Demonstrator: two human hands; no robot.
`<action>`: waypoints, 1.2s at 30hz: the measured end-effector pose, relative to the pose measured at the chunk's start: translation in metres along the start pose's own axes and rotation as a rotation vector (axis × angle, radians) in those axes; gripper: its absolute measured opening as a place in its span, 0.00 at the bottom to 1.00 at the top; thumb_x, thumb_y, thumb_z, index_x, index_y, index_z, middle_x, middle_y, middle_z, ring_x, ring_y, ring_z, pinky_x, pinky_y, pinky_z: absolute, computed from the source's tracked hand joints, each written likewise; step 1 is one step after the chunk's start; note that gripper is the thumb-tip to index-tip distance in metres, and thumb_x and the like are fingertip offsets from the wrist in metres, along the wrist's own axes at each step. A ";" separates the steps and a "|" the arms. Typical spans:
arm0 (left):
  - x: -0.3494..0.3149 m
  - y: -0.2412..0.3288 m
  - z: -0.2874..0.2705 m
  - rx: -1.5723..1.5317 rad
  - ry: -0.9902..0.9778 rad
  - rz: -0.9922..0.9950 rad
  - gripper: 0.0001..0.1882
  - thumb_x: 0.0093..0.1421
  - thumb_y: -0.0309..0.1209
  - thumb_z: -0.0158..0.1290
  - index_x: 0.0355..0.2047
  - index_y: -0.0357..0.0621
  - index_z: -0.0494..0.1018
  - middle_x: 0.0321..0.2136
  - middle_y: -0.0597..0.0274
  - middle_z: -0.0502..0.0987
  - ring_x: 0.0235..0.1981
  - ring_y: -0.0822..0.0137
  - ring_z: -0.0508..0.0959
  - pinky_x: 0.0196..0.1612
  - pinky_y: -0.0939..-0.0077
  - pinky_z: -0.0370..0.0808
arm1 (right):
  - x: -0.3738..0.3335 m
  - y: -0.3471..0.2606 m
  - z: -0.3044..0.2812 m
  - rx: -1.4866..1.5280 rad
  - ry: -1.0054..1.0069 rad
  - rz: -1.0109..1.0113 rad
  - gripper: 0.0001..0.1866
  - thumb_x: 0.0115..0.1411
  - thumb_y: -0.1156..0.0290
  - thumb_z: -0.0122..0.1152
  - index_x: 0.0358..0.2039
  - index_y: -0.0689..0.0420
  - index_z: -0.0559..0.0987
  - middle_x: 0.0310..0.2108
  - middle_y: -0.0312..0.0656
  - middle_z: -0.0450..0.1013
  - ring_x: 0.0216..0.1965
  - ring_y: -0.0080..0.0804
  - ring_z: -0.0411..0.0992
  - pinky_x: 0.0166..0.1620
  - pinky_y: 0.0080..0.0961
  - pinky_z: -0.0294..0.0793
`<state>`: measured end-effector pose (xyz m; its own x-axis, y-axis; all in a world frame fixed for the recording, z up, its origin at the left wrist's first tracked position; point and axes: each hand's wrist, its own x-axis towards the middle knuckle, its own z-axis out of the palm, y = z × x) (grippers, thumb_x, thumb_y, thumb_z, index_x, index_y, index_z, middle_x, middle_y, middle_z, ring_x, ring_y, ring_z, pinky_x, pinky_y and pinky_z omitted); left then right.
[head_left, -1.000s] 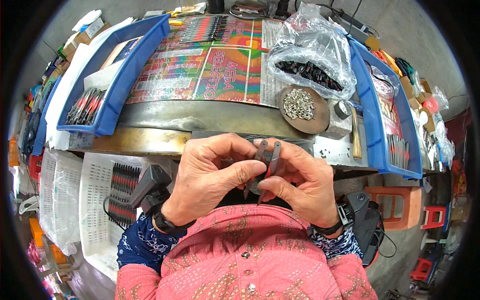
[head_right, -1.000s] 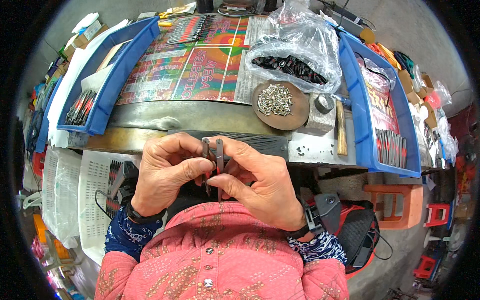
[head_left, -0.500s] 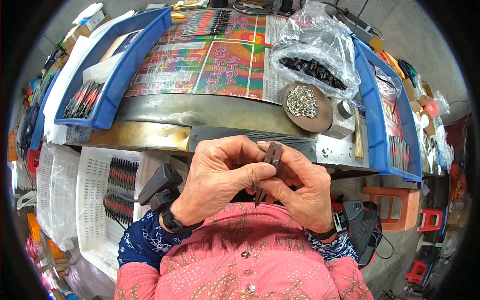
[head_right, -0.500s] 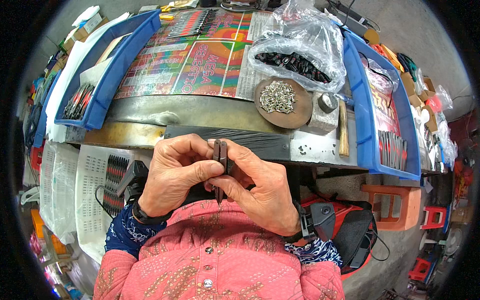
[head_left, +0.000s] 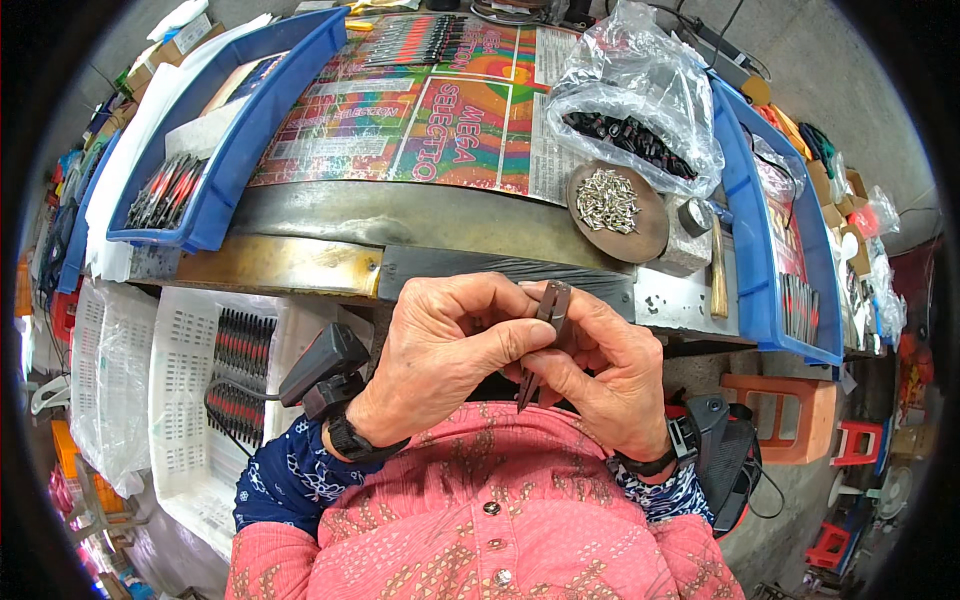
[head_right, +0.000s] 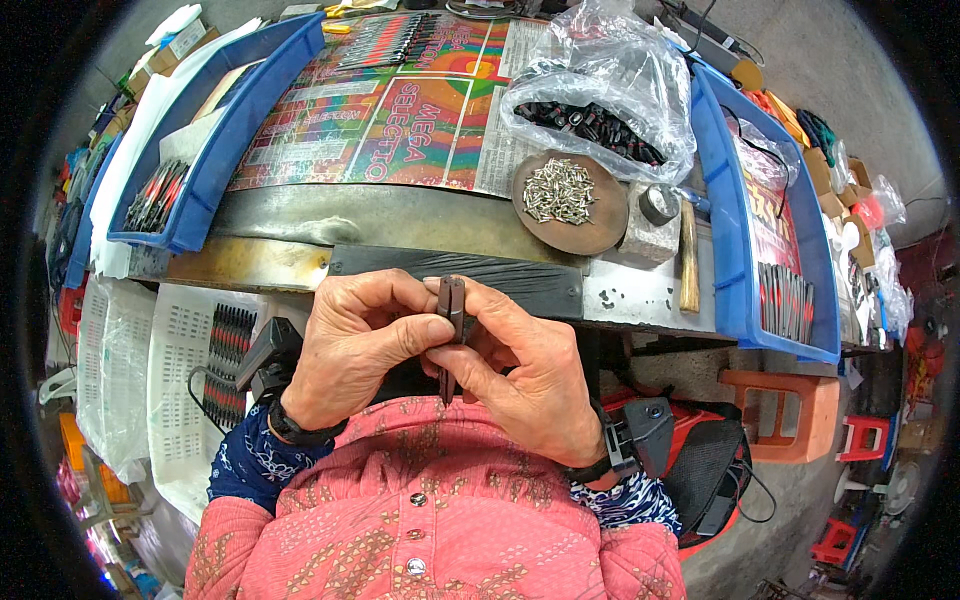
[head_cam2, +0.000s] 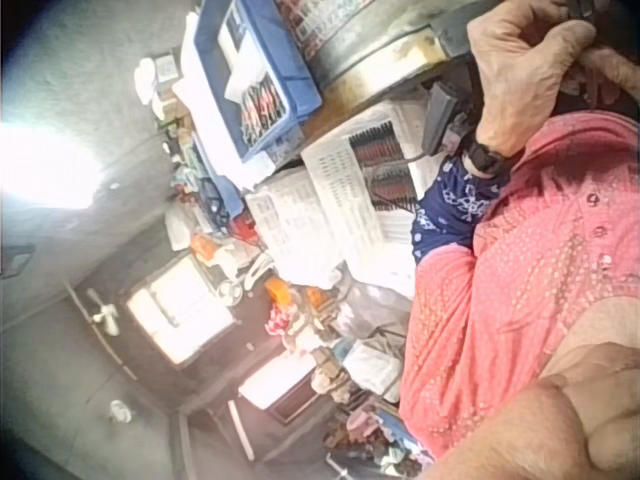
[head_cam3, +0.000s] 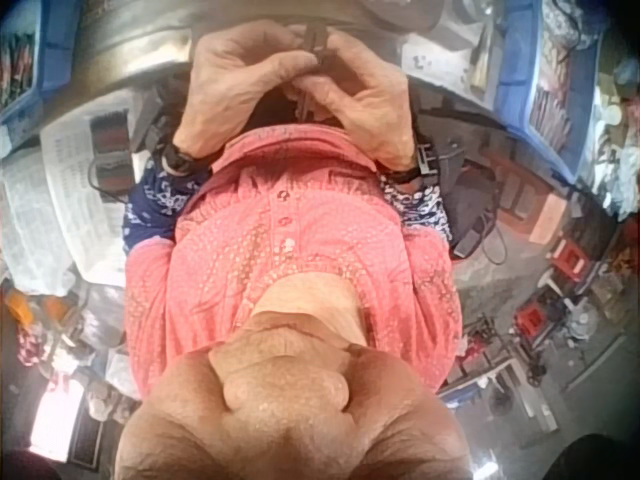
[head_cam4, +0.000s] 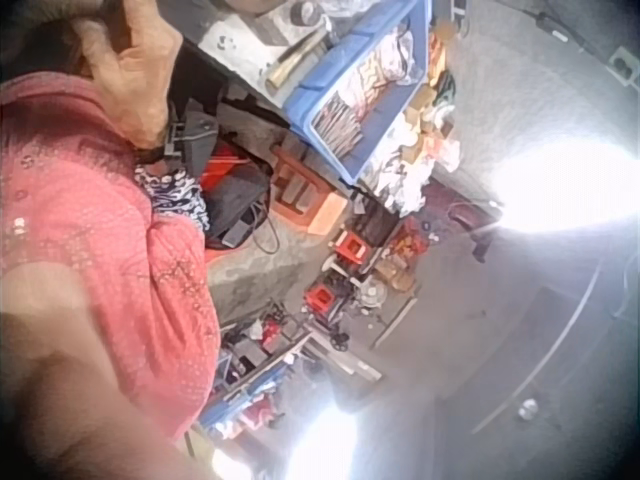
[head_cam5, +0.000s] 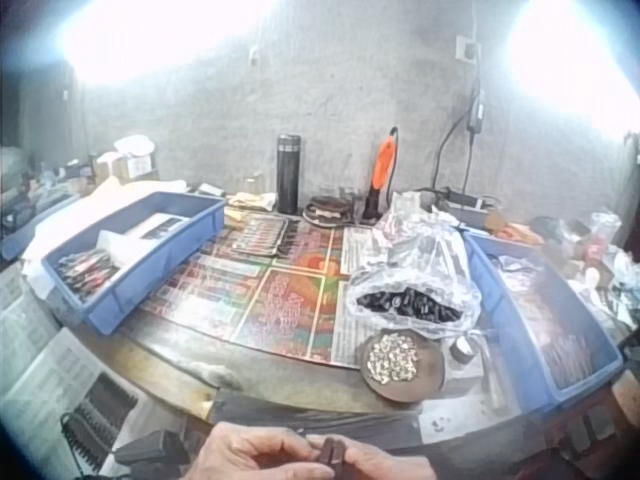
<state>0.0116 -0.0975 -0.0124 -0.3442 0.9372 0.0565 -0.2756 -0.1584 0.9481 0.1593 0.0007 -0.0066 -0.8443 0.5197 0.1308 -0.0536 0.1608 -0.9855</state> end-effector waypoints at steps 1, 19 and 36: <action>-0.001 0.000 0.000 -0.011 0.006 -0.015 0.04 0.59 0.22 0.59 0.30 0.34 0.75 0.28 0.61 0.78 0.26 0.75 0.77 0.30 0.81 0.78 | 0.000 0.000 0.000 0.008 0.002 0.001 0.23 0.60 0.81 0.61 0.57 0.65 0.71 0.35 0.38 0.77 0.31 0.17 0.75 0.33 0.16 0.76; 0.015 0.008 -0.002 -0.010 -0.005 0.101 0.06 0.61 0.24 0.58 0.34 0.31 0.76 0.27 0.62 0.79 0.26 0.77 0.77 0.29 0.84 0.75 | 0.019 -0.009 -0.010 0.040 -0.027 0.012 0.23 0.62 0.76 0.62 0.57 0.64 0.71 0.37 0.36 0.76 0.32 0.19 0.74 0.26 0.11 0.71; 0.051 0.038 -0.004 0.067 -0.026 0.168 0.05 0.61 0.26 0.59 0.36 0.39 0.76 0.28 0.67 0.78 0.27 0.78 0.77 0.30 0.85 0.75 | 0.060 -0.028 -0.025 0.039 -0.053 -0.194 0.18 0.61 0.72 0.63 0.51 0.61 0.76 0.28 0.32 0.77 0.24 0.11 0.70 0.22 0.10 0.68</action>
<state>-0.0200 -0.0568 0.0255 -0.3573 0.9069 0.2232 -0.1553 -0.2933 0.9433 0.1233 0.0484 0.0316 -0.8428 0.4376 0.3133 -0.2374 0.2201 -0.9461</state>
